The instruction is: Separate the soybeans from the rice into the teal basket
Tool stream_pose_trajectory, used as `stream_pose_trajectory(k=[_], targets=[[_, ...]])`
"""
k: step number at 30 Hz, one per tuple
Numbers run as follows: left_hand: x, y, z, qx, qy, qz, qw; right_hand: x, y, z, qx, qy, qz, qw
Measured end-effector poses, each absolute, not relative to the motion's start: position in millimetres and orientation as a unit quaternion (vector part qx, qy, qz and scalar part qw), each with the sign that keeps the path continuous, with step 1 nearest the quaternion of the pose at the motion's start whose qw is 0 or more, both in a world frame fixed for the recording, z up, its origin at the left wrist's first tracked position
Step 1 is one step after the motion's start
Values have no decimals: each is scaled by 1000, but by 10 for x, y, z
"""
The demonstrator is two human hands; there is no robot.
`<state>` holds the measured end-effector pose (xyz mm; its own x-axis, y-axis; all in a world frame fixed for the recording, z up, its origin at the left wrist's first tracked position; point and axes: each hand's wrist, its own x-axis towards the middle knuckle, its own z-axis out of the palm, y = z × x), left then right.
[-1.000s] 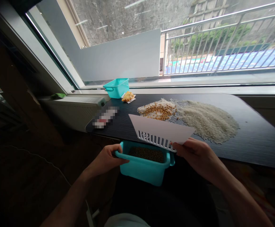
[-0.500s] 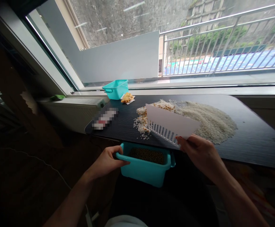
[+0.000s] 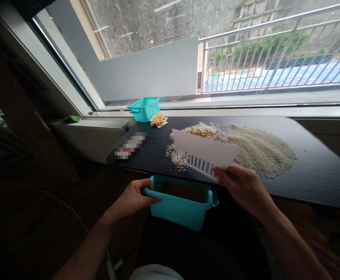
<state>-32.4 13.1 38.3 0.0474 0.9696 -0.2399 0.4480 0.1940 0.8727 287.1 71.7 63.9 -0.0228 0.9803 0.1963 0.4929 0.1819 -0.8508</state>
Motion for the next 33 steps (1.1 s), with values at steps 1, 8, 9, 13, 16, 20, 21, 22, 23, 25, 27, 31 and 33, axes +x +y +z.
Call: stream_pose_trajectory(k=[1, 8, 9, 13, 16, 20, 21, 22, 23, 25, 27, 31, 33], targets=[[-324, 131, 382, 566, 626, 290, 451, 2874, 712, 652, -569, -645, 301, 413], [-325, 132, 391, 574, 630, 287, 438, 2825, 703, 685, -571, -647, 299, 407], [-324, 132, 396, 572, 631, 285, 440, 2820, 691, 684, -569, -652, 298, 403], [-318, 133, 408, 562, 633, 284, 451, 2841, 654, 679, -562, -661, 298, 399], [-317, 134, 407, 561, 631, 286, 453, 2870, 660, 678, -568, -655, 293, 403], [-321, 133, 403, 563, 627, 288, 455, 2882, 653, 686, -576, -650, 296, 397], [-321, 132, 403, 562, 626, 289, 457, 2884, 641, 691, -573, -651, 301, 397], [-321, 132, 404, 561, 625, 289, 459, 2887, 627, 695, -568, -652, 306, 398], [-320, 132, 405, 560, 624, 289, 462, 2892, 611, 698, -564, -653, 309, 400], [-315, 133, 414, 558, 624, 289, 465, 2907, 586, 699, -563, -651, 311, 402], [-307, 135, 426, 556, 621, 290, 470, 2921, 577, 696, -569, -648, 310, 401], [-291, 138, 442, 556, 615, 290, 479, 2923, 585, 703, -567, -650, 323, 390], [-287, 137, 439, 556, 616, 292, 475, 2919, 570, 722, -560, -658, 325, 384]])
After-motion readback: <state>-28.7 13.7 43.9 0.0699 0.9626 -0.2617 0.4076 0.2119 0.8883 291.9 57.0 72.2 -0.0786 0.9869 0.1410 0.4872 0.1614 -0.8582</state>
